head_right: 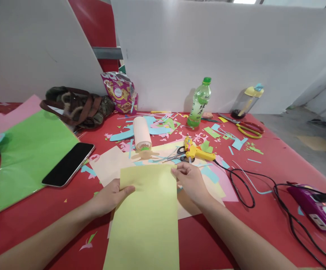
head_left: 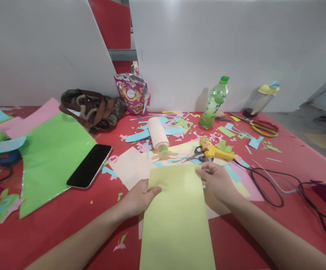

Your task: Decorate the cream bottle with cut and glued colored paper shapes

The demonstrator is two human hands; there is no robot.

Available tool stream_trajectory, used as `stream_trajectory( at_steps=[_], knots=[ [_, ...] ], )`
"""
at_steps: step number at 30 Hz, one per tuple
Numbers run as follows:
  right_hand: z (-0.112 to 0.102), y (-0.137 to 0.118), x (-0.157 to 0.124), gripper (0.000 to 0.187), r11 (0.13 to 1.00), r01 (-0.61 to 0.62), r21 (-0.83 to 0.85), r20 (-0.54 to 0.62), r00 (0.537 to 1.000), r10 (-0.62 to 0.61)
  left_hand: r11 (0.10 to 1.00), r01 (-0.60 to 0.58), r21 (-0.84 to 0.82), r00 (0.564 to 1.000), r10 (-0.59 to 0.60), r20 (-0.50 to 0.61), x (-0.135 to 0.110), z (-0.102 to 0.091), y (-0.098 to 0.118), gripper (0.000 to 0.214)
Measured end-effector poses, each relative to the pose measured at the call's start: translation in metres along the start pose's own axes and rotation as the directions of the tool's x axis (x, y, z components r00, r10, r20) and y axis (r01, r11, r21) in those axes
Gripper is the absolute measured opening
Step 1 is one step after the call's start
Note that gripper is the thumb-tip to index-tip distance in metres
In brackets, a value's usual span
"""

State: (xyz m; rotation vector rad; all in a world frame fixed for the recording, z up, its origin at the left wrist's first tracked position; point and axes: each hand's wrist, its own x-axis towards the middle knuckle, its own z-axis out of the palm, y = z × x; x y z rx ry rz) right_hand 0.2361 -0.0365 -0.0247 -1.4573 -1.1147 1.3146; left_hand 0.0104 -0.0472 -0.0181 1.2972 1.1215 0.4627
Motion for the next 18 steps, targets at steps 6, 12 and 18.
stream_trajectory(
  at_steps=[6, 12, 18],
  knots=[
    [0.0002, 0.0005, -0.0023, 0.034, 0.999, 0.021, -0.027, -0.028, 0.999, -0.021, 1.0, -0.018, 0.025, 1.0, 0.017, 0.019, -0.0011, 0.0013, 0.0034, 0.043],
    [-0.001, -0.0005, -0.0029, 0.041, 0.99, 0.078, -0.118, -0.109, 0.99, -0.091, 1.0, 0.011, 0.019, 1.0, -0.011, 0.023, -0.0035, 0.0014, 0.0057, 0.042],
    [0.0012, -0.0085, -0.0025, 0.034, 0.993, 0.09, 0.074, -0.001, 0.996, -0.09, 0.999, -0.037, -0.028, 0.992, 0.033, -0.118, -0.001, 0.002, 0.0021, 0.049]
  ],
)
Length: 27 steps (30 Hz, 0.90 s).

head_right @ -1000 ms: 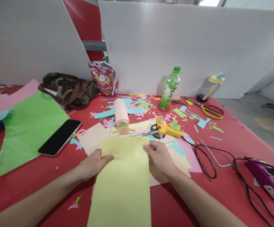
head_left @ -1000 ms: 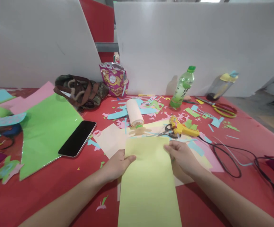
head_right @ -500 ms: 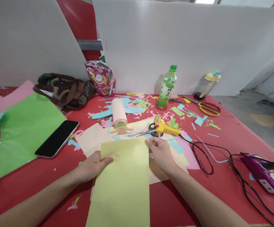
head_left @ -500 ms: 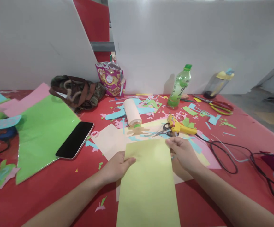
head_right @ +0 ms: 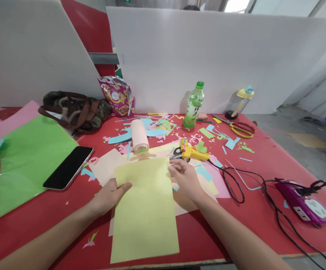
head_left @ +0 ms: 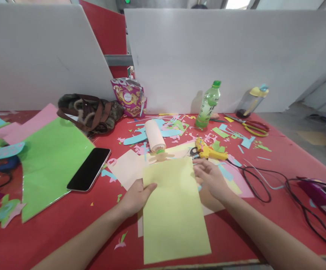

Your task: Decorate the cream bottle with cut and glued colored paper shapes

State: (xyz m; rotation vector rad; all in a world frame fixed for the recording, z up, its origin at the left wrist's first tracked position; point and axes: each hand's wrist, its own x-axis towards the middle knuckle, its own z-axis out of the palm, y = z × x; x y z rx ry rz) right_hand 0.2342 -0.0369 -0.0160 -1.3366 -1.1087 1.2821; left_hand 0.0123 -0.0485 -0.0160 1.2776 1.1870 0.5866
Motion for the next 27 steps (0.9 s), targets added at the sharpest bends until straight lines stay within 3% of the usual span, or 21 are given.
stream_trajectory(
  at_steps=[3, 8, 11, 14, 16, 19, 24, 27],
  knots=[
    [0.004, 0.0, -0.002, 0.03, 0.998, -0.049, -0.03, 0.133, 0.99, 0.052, 0.998, -0.04, -0.056, 0.998, 0.038, -0.041, 0.002, 0.001, -0.002, 0.051],
    [0.003, 0.004, 0.0, 0.018, 0.96, 0.072, -0.269, -0.013, 0.997, -0.078, 0.997, -0.077, -0.003, 0.995, 0.077, 0.063, 0.003, 0.001, -0.004, 0.045],
    [-0.002, 0.0, 0.003, 0.015, 0.885, 0.157, -0.437, -0.021, 0.982, -0.185, 0.995, -0.079, 0.052, 0.983, 0.069, 0.173, 0.002, -0.008, -0.002, 0.043],
    [-0.004, -0.01, 0.007, 0.014, 0.801, 0.23, -0.553, 0.066, 0.97, -0.233, 0.997, -0.053, -0.059, 0.931, 0.071, 0.359, 0.004, -0.021, 0.004, 0.046],
    [-0.004, -0.018, 0.009, 0.016, 0.744, 0.303, -0.596, 0.181, 0.953, -0.242, 0.987, -0.132, -0.096, 0.952, 0.153, 0.266, 0.005, -0.027, 0.009, 0.044],
    [0.002, -0.028, 0.01, 0.014, 0.66, 0.416, -0.626, 0.373, 0.903, -0.215, 0.961, -0.249, 0.119, 0.968, 0.242, 0.072, 0.004, -0.025, 0.017, 0.041],
    [0.021, -0.038, 0.008, 0.011, 0.508, 0.588, -0.63, 0.616, 0.776, -0.134, 0.849, -0.352, 0.394, 0.933, 0.354, 0.069, -0.001, -0.002, 0.028, 0.038],
    [0.031, -0.041, 0.005, 0.015, 0.437, 0.632, -0.641, 0.662, 0.742, -0.102, 0.772, -0.345, 0.535, 0.925, 0.377, 0.052, -0.002, 0.006, 0.03, 0.026]
  ],
)
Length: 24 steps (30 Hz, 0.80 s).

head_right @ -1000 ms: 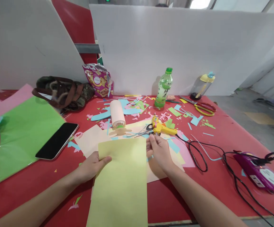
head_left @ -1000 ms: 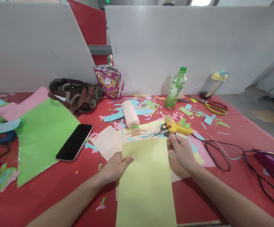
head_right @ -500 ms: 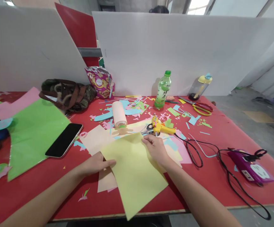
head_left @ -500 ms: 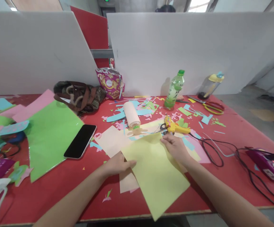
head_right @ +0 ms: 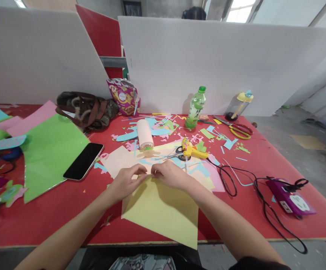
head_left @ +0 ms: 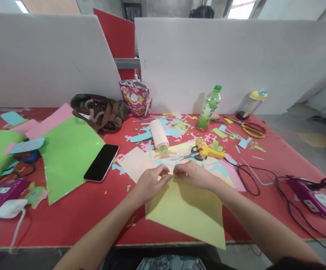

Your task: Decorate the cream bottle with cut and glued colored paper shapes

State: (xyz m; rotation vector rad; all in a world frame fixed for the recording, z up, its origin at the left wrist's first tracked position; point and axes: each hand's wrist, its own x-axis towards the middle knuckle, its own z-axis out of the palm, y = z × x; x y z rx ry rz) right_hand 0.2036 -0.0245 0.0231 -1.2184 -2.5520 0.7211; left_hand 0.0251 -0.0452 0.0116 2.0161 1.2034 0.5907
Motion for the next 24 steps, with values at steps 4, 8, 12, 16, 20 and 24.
stream_trajectory(
  at_steps=[4, 8, 12, 16, 20, 24],
  knots=[
    [0.005, -0.01, 0.001, 0.019, 0.997, -0.014, -0.074, 0.014, 1.0, 0.015, 0.958, -0.022, 0.287, 0.999, 0.029, -0.021, -0.004, 0.005, -0.003, 0.025],
    [0.011, -0.019, 0.002, 0.015, 0.997, -0.021, -0.077, -0.036, 0.999, 0.018, 0.908, -0.033, 0.419, 0.996, 0.062, -0.056, -0.009, 0.009, -0.007, 0.021],
    [0.014, -0.022, 0.004, 0.013, 1.0, -0.023, -0.015, -0.071, 0.997, 0.022, 0.899, -0.043, 0.435, 0.994, 0.083, -0.073, -0.013, 0.009, -0.007, 0.019],
    [0.014, -0.021, 0.004, 0.014, 0.996, -0.079, 0.033, -0.094, 0.992, 0.081, 0.911, -0.052, 0.41, 0.987, 0.11, -0.118, -0.017, 0.007, -0.008, 0.018],
    [0.013, -0.018, 0.0, 0.015, 0.989, -0.132, 0.068, -0.093, 0.986, 0.138, 0.933, -0.03, 0.358, 0.986, 0.086, -0.142, -0.022, 0.003, -0.011, 0.018],
    [0.012, -0.013, -0.004, 0.016, 0.986, -0.146, 0.077, -0.082, 0.985, 0.152, 0.953, 0.033, 0.3, 0.987, 0.016, -0.158, -0.028, -0.004, -0.016, 0.019]
  ],
)
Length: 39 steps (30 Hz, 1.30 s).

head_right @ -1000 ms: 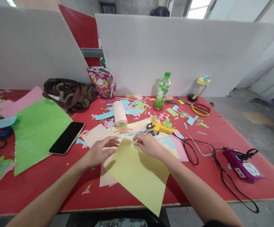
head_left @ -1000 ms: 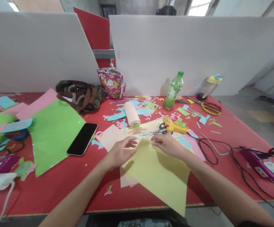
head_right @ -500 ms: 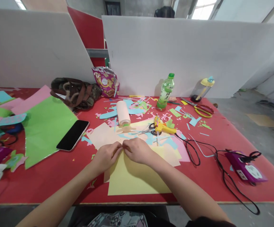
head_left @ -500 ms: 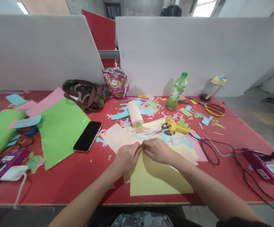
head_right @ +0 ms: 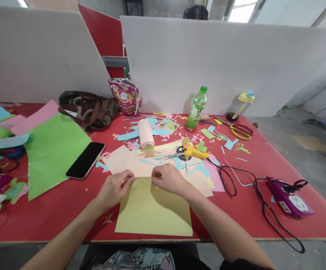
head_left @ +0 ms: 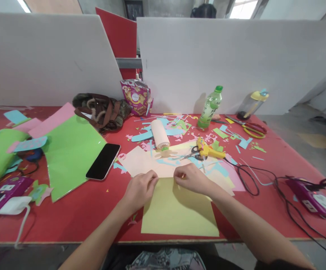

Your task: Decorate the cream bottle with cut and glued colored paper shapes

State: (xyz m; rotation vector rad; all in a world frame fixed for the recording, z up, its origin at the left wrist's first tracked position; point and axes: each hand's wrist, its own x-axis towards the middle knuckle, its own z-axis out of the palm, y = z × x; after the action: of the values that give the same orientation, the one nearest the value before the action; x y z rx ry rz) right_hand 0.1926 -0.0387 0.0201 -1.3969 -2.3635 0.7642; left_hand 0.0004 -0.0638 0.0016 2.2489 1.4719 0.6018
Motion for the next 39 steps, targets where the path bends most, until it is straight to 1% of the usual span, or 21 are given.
stream_trajectory(
  at_steps=[4, 8, 11, 14, 16, 18, 21, 23, 28, 34, 39],
  knots=[
    [-0.002, 0.005, -0.001, 0.016, 1.0, -0.016, -0.021, 0.012, 1.0, 0.016, 0.998, 0.053, -0.036, 0.999, -0.053, -0.001, -0.004, -0.006, -0.009, 0.018],
    [-0.001, 0.008, 0.0, 0.016, 0.999, -0.044, -0.014, 0.021, 0.999, 0.044, 0.997, 0.074, -0.008, 0.997, -0.075, -0.008, -0.006, -0.012, -0.016, 0.019],
    [0.003, 0.006, 0.0, 0.017, 0.998, -0.035, -0.061, 0.021, 0.999, 0.037, 0.994, 0.037, 0.103, 0.999, -0.035, -0.018, -0.005, -0.014, -0.016, 0.02],
    [0.008, 0.0, 0.002, 0.017, 0.991, -0.028, -0.128, 0.043, 0.999, 0.033, 0.963, -0.034, 0.268, 0.995, 0.058, -0.082, -0.003, -0.013, -0.007, 0.016],
    [0.011, -0.005, 0.002, 0.017, 0.986, -0.012, -0.168, 0.06, 0.998, 0.022, 0.943, -0.09, 0.321, 0.992, 0.112, -0.049, -0.001, -0.009, 0.003, 0.017],
    [0.014, -0.01, 0.003, 0.016, 0.979, 0.016, -0.203, 0.07, 0.998, -0.002, 0.934, -0.153, 0.324, 0.988, 0.15, 0.035, 0.001, -0.003, 0.012, 0.019],
    [0.015, -0.016, 0.002, 0.016, 0.969, 0.056, -0.242, 0.082, 0.996, -0.037, 0.931, -0.196, 0.309, 0.975, 0.153, 0.159, 0.003, 0.006, 0.019, 0.022],
    [0.015, -0.017, 0.001, 0.016, 0.965, 0.068, -0.253, 0.085, 0.995, -0.048, 0.933, -0.196, 0.302, 0.971, 0.141, 0.194, 0.004, 0.01, 0.02, 0.022],
    [0.013, -0.015, -0.003, 0.015, 0.98, 0.023, -0.198, 0.074, 0.997, -0.008, 0.93, -0.215, 0.298, 0.968, 0.163, 0.19, 0.004, 0.01, 0.019, 0.021],
    [0.011, -0.004, -0.006, 0.016, 0.992, -0.064, -0.108, 0.044, 0.997, 0.069, 0.923, -0.232, 0.306, 0.967, 0.186, 0.172, 0.003, 0.005, 0.014, 0.023],
    [0.003, 0.004, -0.012, 0.018, 0.993, -0.102, -0.067, 0.024, 0.994, 0.103, 0.936, -0.209, 0.282, 0.971, 0.164, 0.174, 0.003, 0.0, 0.01, 0.023]
  ],
)
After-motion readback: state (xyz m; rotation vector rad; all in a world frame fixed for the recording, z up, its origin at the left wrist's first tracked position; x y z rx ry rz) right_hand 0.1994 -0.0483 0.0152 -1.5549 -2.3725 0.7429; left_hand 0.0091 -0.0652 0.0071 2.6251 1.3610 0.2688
